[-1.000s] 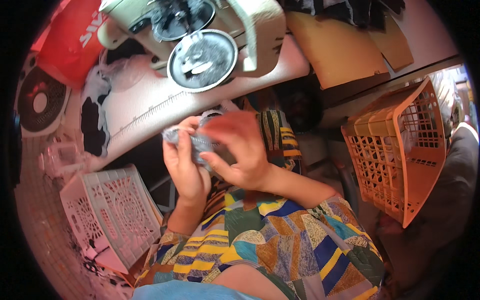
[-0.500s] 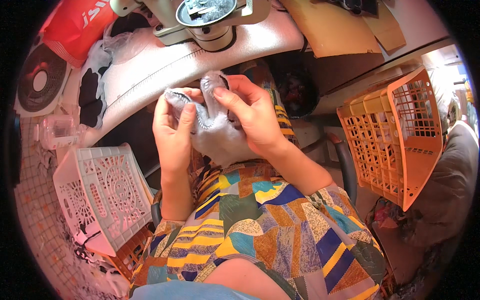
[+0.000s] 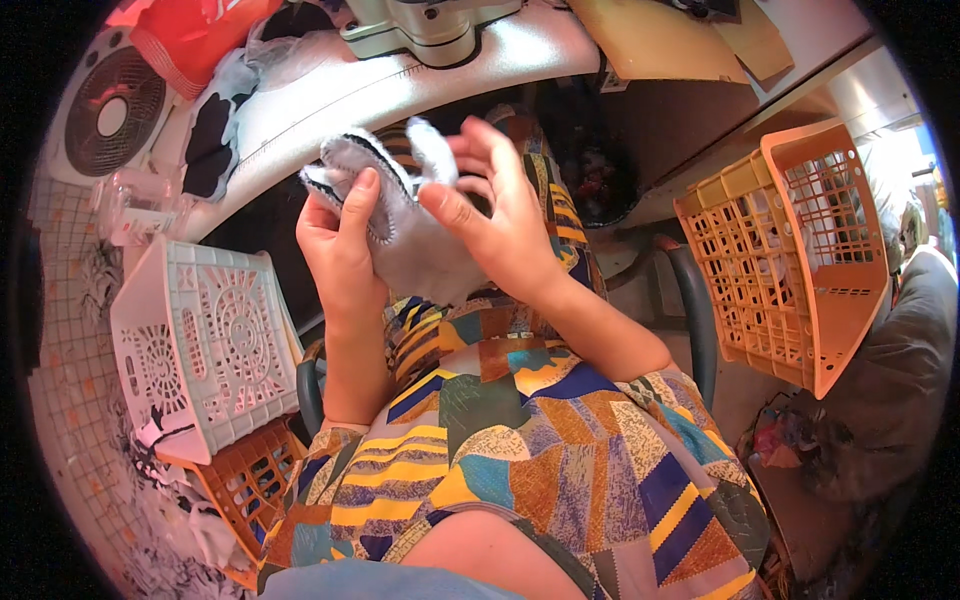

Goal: The person is sewing pieces of fabric together using an industrial sewing machine to create a plush toy.

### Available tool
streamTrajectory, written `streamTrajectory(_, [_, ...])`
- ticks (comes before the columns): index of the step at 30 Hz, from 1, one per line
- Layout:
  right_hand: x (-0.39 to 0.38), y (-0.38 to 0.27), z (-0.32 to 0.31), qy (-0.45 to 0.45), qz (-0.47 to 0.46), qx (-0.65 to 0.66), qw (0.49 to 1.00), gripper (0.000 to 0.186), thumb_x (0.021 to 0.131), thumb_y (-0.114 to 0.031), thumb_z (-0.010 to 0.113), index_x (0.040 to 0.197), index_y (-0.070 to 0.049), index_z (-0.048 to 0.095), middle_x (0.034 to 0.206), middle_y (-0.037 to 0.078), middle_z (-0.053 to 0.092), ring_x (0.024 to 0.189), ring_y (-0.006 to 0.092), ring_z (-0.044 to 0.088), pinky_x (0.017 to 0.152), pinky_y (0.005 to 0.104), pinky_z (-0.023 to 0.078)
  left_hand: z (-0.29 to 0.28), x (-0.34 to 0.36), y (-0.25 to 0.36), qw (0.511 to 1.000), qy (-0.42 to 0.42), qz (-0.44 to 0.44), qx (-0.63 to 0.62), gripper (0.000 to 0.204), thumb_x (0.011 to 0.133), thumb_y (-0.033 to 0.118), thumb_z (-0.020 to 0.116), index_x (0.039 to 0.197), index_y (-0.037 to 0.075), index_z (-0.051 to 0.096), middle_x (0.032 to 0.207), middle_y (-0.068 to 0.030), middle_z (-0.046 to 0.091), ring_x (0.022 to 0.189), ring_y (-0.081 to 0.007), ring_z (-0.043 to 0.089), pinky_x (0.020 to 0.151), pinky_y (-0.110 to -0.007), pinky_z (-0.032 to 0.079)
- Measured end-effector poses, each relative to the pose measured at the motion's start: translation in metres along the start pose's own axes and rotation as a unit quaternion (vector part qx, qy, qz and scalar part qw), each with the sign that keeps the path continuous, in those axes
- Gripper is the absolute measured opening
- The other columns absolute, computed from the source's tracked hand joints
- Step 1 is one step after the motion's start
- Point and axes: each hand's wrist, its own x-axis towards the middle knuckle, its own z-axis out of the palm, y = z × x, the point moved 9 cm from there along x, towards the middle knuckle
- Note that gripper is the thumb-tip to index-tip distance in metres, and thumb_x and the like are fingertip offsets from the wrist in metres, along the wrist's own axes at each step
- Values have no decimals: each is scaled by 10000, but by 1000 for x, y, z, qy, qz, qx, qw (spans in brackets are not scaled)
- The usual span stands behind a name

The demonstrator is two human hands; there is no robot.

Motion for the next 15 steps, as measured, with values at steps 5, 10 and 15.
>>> streamTrajectory(5, [-19, -7, 19, -80, 60, -60, 993, 358, 838, -308, 699, 1022, -11, 620, 926, 13, 581, 873, 70, 507, 793, 246, 439, 4, -17, 11, 1000, 9, 20, -21, 181, 845, 97, 673, 980, 8, 592, 925, -25, 630, 804, -66, 563, 729, -223, 457])
streamTrajectory(10, [-17, -21, 26, -75, 35, -9, 997, 285, 837, -176, 699, 1045, -7, 602, 927, 11, 602, 865, 67, 523, 764, 232, 445, 2, -17, 24, 999, -4, 23, -26, 114, 891, 120, 592, 954, 26, 607, 894, -33, 636, 767, -81, 590, 687, -228, 471])
streamTrajectory(15, [-24, -26, 27, -96, -10, -45, 994, 258, 848, -158, 680, 1044, -6, 605, 941, 18, 605, 867, 69, 530, 777, 234, 444, 1, -18, 23, 991, 90, -22, -99, 171, 930, 159, 552, 793, 66, 595, 723, 45, 571, 622, -28, 497, 549, -202, 389])
